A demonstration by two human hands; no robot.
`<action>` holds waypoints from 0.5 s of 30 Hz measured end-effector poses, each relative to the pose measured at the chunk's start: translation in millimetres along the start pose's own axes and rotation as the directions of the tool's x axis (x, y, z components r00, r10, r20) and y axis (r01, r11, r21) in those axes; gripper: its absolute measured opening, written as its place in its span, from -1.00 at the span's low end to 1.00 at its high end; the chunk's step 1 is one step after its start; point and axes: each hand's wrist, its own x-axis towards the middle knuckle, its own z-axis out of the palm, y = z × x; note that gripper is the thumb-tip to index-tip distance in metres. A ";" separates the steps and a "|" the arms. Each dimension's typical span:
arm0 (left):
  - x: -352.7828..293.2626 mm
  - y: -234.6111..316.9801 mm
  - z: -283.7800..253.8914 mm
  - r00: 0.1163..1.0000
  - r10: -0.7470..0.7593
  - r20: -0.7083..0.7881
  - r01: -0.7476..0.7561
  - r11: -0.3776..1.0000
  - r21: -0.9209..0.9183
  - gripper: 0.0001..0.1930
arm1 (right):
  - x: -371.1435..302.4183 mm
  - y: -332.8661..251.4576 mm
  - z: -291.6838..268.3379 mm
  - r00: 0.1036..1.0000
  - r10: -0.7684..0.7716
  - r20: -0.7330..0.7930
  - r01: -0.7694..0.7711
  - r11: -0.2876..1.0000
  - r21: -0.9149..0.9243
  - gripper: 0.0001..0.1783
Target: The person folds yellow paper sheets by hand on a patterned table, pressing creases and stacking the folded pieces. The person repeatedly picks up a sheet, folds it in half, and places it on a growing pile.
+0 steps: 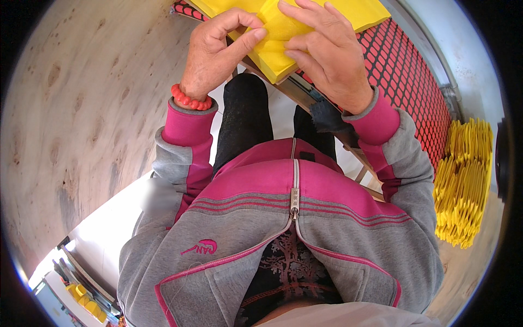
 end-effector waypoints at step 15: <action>-0.7 -3.8 -2.9 0.998 0.048 0.035 -0.048 0.999 -0.009 -0.88 | 1.7 6.1 14.1 0.984 0.166 -0.062 -0.143 0.951 0.273 -0.78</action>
